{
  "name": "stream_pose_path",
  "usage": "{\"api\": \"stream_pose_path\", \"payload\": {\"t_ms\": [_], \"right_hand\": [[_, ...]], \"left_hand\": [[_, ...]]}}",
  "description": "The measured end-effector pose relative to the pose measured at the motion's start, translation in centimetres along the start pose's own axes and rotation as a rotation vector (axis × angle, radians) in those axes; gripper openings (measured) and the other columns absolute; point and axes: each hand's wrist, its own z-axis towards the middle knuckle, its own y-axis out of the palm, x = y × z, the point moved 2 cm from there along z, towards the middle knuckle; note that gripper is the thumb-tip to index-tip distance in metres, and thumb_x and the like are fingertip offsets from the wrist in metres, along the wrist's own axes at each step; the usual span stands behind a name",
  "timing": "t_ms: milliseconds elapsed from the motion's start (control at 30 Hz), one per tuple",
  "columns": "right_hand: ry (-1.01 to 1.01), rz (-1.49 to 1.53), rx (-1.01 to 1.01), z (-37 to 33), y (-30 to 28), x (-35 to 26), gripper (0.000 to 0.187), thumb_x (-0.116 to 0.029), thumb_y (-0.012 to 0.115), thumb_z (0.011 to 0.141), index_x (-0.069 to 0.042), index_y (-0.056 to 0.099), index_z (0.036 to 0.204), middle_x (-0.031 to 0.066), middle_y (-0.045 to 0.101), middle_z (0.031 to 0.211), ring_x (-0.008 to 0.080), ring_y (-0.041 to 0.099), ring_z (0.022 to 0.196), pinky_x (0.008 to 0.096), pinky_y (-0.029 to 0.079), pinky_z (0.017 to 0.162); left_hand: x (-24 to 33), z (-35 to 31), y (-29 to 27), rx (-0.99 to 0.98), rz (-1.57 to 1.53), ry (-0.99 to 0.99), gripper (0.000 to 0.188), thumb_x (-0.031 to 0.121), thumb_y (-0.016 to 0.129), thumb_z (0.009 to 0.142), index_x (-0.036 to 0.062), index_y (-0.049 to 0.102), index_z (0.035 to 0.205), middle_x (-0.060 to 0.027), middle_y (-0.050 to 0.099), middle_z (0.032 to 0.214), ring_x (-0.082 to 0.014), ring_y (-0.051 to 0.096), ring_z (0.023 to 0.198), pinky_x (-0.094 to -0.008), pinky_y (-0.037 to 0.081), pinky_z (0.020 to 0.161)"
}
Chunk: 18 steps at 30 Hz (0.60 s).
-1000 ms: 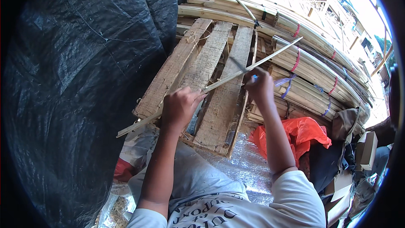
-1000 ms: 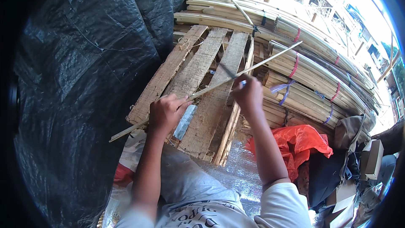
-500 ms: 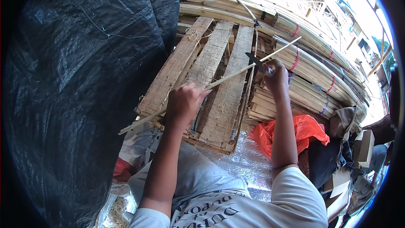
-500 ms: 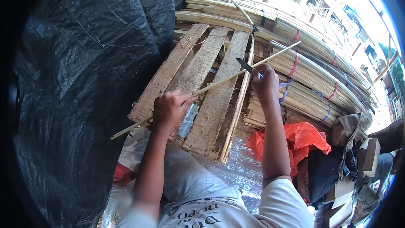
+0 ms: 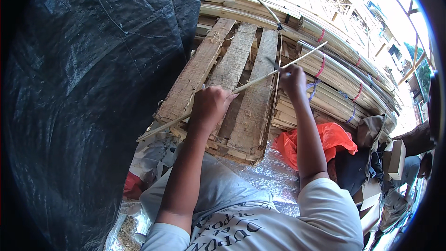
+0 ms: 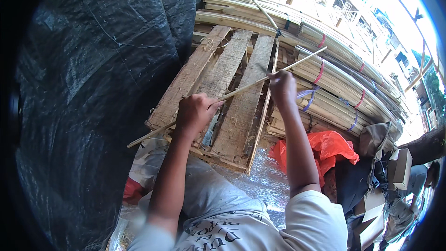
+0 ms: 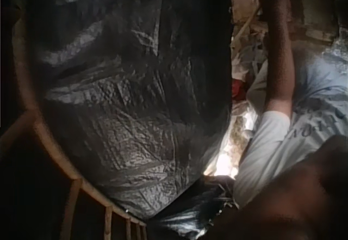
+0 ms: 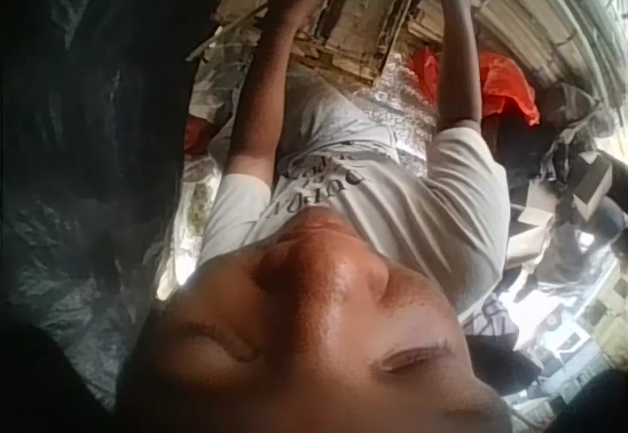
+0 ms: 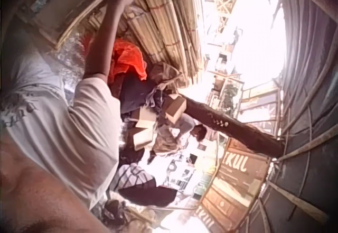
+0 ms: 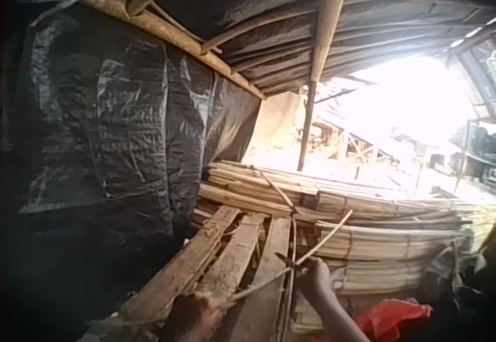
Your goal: Scraping and smoothing a thin strip of bamboo or wood using a small utility knife.
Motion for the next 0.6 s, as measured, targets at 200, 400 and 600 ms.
{"api": "stream_pose_path", "payload": {"t_ms": [200, 400, 600], "right_hand": [[-0.061, -0.005, -0.195, -4.5, 1.7, -4.3, 0.016, -0.018, 0.076, 0.091, -0.006, 0.079, 0.101, 0.0284, 0.073, 0.087, 0.0460, 0.073, 0.087, 0.0475, 0.056, 0.080], [-0.052, -0.032, -0.105, -4.8, 2.1, -5.1, 0.020, -0.022, 0.075, 0.092, -0.003, 0.078, 0.096, 0.0272, 0.074, 0.092, 0.0419, 0.074, 0.090, 0.0498, 0.056, 0.081], [0.080, -0.206, 0.004, -0.7, 0.2, -1.4, 0.021, -0.021, 0.077, 0.088, -0.003, 0.078, 0.098, 0.0250, 0.075, 0.090, 0.0402, 0.075, 0.083, 0.0500, 0.059, 0.074]], "left_hand": [[-1.0, -0.1, -0.6, -0.018, 0.010, 0.021, 0.031, 0.037, 0.073, 0.095, 0.0083, 0.079, 0.084, -0.0143, 0.072, 0.081, -0.0330, 0.073, 0.074, -0.0452, 0.058, 0.067], [-1.4, 0.1, 0.1, -0.051, 0.002, -0.013, 0.032, 0.042, 0.074, 0.093, 0.0118, 0.081, 0.087, -0.0152, 0.071, 0.080, -0.0343, 0.072, 0.078, -0.0464, 0.057, 0.070], [0.0, 0.8, 0.1, -0.072, -0.045, -0.006, 0.029, 0.040, 0.074, 0.093, 0.0125, 0.081, 0.089, -0.0157, 0.072, 0.082, -0.0338, 0.072, 0.078, -0.0459, 0.057, 0.070]]}}
